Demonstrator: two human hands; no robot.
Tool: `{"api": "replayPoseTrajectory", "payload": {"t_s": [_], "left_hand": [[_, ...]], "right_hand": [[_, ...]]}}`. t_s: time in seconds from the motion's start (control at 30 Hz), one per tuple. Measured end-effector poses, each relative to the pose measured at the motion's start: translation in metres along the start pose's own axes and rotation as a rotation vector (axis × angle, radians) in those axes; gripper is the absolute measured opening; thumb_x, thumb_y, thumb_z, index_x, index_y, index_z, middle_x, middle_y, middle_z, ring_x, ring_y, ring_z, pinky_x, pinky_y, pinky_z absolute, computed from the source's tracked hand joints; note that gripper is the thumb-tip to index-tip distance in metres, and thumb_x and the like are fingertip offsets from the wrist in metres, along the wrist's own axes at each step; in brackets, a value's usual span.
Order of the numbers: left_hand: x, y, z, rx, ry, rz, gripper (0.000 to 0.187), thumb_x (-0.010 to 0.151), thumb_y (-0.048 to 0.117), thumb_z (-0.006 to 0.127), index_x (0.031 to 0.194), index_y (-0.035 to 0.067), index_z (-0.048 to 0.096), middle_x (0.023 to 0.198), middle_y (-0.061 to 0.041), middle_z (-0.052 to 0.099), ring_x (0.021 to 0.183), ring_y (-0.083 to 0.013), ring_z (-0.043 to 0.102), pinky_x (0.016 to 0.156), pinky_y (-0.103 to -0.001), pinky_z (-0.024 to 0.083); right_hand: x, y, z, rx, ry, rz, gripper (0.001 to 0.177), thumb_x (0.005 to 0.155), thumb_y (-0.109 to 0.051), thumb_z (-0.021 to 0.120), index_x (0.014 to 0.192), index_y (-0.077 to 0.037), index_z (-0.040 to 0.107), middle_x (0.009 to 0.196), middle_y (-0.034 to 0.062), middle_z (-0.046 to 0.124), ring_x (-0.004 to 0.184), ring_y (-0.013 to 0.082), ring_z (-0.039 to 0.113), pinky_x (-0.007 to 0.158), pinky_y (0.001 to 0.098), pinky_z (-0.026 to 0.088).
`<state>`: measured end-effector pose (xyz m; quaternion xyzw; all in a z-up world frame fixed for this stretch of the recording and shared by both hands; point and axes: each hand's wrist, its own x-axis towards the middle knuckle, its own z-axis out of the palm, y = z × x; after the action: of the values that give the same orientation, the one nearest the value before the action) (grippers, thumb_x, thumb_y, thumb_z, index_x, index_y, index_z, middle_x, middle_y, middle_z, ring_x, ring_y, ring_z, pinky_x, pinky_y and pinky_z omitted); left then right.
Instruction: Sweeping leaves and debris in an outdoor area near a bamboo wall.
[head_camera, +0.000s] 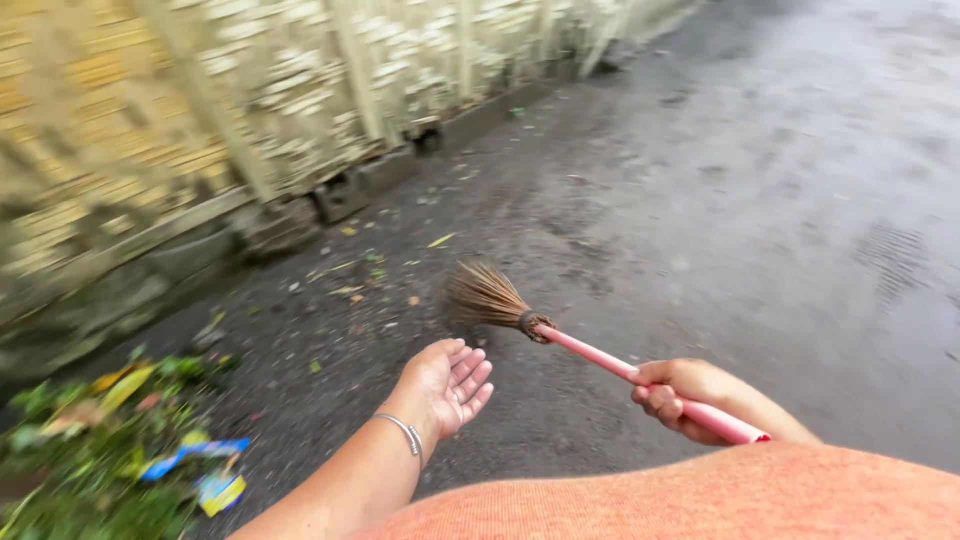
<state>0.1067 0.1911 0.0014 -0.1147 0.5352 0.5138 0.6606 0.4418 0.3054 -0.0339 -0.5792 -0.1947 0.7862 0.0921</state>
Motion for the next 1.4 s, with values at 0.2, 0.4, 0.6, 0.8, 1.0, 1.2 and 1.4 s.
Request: {"api": "replayPoseTrajectory", "payload": {"t_s": [0.2,0.4,0.6,0.8,1.0,1.2,1.4], "left_hand": [[0.013,-0.022,0.067,0.210,-0.187,-0.084,0.023,0.097,0.026,0.058,0.113,0.010,0.063,0.107,-0.003,0.070,0.102,-0.0198,0.067,0.093,-0.045,0.054],[0.007,-0.041,0.079,0.320,-0.226,-0.158,0.025,0.099,0.028,0.058,0.116,0.010,0.062,0.105,-0.002,0.068,0.101,-0.0195,0.067,0.093,-0.044,0.055],[-0.014,-0.033,0.080,0.382,-0.172,-0.107,0.029,0.101,0.027,0.054,0.121,0.008,0.062,0.109,-0.005,0.068,0.103,-0.0193,0.067,0.094,-0.042,0.056],[-0.012,-0.032,0.082,0.368,-0.175,-0.109,0.029,0.101,0.027,0.054,0.120,0.008,0.062,0.111,-0.004,0.068,0.104,-0.0193,0.067,0.094,-0.043,0.056],[-0.007,-0.027,0.073,0.309,-0.158,-0.102,0.028,0.101,0.027,0.053,0.120,0.008,0.062,0.113,-0.005,0.069,0.107,-0.0196,0.067,0.095,-0.043,0.055],[-0.012,-0.013,0.049,0.227,-0.102,-0.057,0.027,0.099,0.026,0.055,0.118,0.008,0.062,0.113,-0.004,0.069,0.107,-0.0197,0.067,0.094,-0.043,0.055],[-0.013,0.002,0.018,0.109,-0.043,-0.022,0.025,0.097,0.025,0.057,0.116,0.009,0.062,0.112,-0.004,0.069,0.105,-0.0204,0.066,0.094,-0.044,0.054]], "right_hand": [[-0.019,0.047,-0.050,0.215,0.234,-0.200,0.018,0.097,-0.012,0.057,0.083,-0.003,0.049,0.060,-0.0012,0.044,0.041,0.0051,0.034,0.033,0.0213,0.028],[-0.028,0.076,-0.164,-0.029,0.541,-0.176,0.025,0.099,-0.021,0.051,0.081,-0.004,0.049,0.055,0.0014,0.040,0.038,0.0158,0.035,0.035,0.0341,0.031],[-0.043,0.067,-0.170,0.538,0.583,-0.166,0.030,0.102,-0.007,0.036,0.106,-0.010,0.065,0.065,-0.0085,0.041,0.045,-0.0021,0.035,0.037,0.0114,0.035],[-0.057,0.087,-0.197,0.687,0.252,-0.074,0.016,0.104,-0.012,0.038,0.095,0.000,0.043,0.070,-0.0056,0.042,0.044,-0.0025,0.036,0.035,0.0111,0.034],[-0.103,0.077,-0.260,0.493,0.144,-0.152,0.022,0.099,-0.020,0.049,0.085,-0.002,0.046,0.060,-0.0089,0.040,0.037,-0.0049,0.032,0.027,0.0121,0.027],[-0.024,-0.007,-0.216,0.574,0.170,-0.072,0.019,0.103,-0.018,0.046,0.088,-0.007,0.044,0.062,-0.0113,0.038,0.039,-0.0038,0.034,0.032,0.0122,0.029],[0.070,-0.022,-0.086,0.055,0.238,-0.026,0.014,0.101,-0.009,0.045,0.089,-0.006,0.040,0.061,-0.0009,0.040,0.041,0.0089,0.038,0.035,0.0242,0.033]]}}
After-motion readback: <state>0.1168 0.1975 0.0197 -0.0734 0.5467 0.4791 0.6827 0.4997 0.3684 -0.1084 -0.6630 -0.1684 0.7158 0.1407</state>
